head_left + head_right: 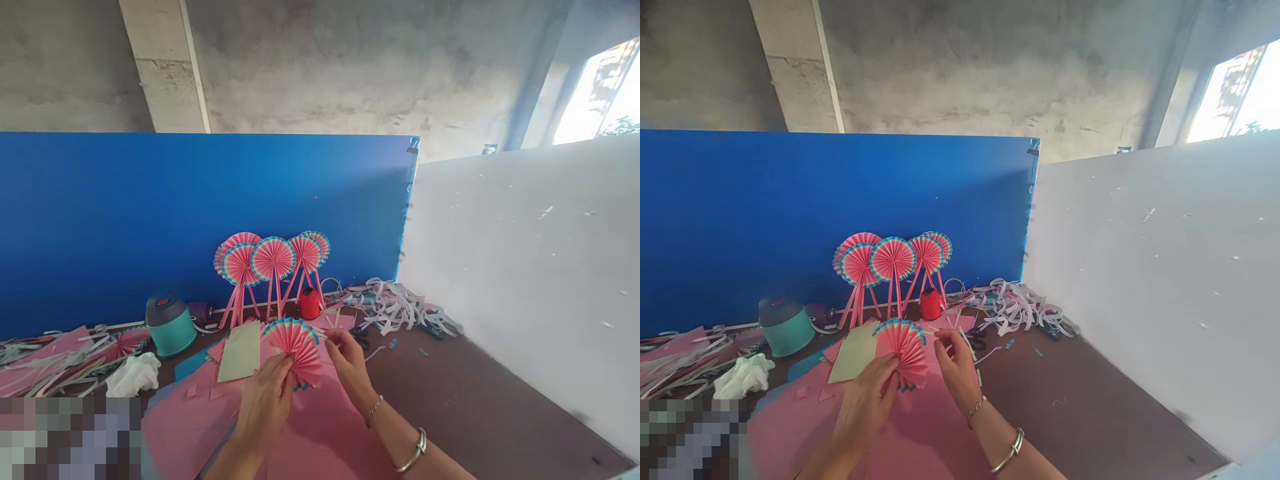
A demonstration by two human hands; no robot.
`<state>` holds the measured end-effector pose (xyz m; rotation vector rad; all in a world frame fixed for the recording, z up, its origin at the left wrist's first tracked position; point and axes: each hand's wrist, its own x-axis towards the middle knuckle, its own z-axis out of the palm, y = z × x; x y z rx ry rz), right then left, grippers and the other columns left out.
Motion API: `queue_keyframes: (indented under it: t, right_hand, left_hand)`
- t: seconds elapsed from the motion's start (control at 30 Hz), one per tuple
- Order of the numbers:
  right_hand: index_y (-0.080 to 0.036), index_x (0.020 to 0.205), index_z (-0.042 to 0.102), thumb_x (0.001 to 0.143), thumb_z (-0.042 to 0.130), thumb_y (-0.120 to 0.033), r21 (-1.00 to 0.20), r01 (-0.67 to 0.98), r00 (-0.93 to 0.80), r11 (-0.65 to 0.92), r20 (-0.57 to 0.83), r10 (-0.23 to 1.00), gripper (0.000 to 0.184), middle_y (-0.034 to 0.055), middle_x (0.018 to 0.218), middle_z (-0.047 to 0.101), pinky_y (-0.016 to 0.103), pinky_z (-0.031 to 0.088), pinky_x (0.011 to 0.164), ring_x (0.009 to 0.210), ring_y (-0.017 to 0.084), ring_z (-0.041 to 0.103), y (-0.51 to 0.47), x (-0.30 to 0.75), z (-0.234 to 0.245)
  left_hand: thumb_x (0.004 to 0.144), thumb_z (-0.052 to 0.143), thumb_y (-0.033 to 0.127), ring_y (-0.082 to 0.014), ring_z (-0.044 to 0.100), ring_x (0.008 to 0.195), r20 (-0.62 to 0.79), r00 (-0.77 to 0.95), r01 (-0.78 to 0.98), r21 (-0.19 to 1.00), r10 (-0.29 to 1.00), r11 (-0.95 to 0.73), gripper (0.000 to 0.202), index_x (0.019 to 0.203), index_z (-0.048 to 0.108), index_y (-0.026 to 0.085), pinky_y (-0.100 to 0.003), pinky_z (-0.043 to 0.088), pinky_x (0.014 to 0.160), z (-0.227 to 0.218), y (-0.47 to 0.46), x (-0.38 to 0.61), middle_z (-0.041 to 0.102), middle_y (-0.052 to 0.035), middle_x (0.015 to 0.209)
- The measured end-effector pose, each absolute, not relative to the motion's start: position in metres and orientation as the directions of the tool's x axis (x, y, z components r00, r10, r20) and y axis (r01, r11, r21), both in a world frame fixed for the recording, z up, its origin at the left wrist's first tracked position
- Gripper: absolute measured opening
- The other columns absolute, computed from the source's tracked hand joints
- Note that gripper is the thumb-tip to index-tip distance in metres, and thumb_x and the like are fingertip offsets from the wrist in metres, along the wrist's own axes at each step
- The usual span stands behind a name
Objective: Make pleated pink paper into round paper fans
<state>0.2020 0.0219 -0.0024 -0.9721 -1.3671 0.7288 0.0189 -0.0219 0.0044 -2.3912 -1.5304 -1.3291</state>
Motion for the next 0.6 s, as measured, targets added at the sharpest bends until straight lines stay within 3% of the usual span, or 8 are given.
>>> queue_keyframes:
  t: [0.1, 0.2, 0.4, 0.6]
  right_hand:
    - [-0.022, 0.094, 0.06, 0.085, 0.051, -0.024, -0.651, 0.364, 0.096, 0.666, 0.737, 0.669, 0.013, 0.0046, 0.09, 0.056, 0.03, 0.045, 0.071, 0.081, 0.018, 0.053, 0.017, 0.206, 0.003]
    - [-0.025, 0.101, 0.061, 0.087, 0.051, -0.02, -0.453, 0.487, -0.051, 0.747, 0.839, 0.542, 0.018, 0.0069, 0.101, 0.053, 0.035, 0.045, 0.082, 0.094, 0.02, 0.053, 0.015, 0.208, 0.005]
    - [-0.026, 0.096, 0.064, 0.089, 0.05, -0.022, -0.29, 0.634, -0.233, 0.717, 0.812, 0.535, 0.016, 0.008, 0.114, 0.051, 0.037, 0.043, 0.084, 0.104, 0.023, 0.05, 0.02, 0.208, 0.004]
    - [-0.025, 0.083, 0.066, 0.088, 0.052, -0.021, -0.265, 0.656, -0.329, 0.706, 0.742, 0.584, 0.015, 0.0054, 0.118, 0.054, 0.039, 0.038, 0.086, 0.103, 0.023, 0.05, 0.02, 0.21, 0.008]
  left_hand:
    - [0.086, 0.038, 0.011, -0.0227, 0.064, 0.094, 0.631, 0.237, 0.862, 0.215, 0.739, -0.46, 0.035, 0.106, 0.066, 0.02, -0.036, 0.052, 0.078, 0.009, -0.021, 0.016, 0.07, -0.0075, 0.102]
    - [0.084, 0.039, 0.006, -0.0232, 0.063, 0.092, 0.604, 0.347, 0.857, 0.107, 0.717, -0.505, 0.035, 0.103, 0.066, 0.018, -0.039, 0.052, 0.079, 0.012, -0.022, 0.019, 0.07, -0.0077, 0.097]
    - [0.082, 0.042, 0.004, -0.0243, 0.058, 0.095, 0.605, 0.448, 0.797, 0.063, 0.658, -0.6, 0.036, 0.102, 0.068, 0.018, -0.048, 0.04, 0.096, 0.009, -0.022, 0.024, 0.07, -0.0061, 0.09]
    - [0.081, 0.041, 0.004, -0.0253, 0.057, 0.097, 0.574, 0.449, 0.807, 0.068, 0.684, -0.586, 0.039, 0.103, 0.068, 0.021, -0.051, 0.034, 0.1, 0.016, -0.024, 0.024, 0.07, -0.0061, 0.093]
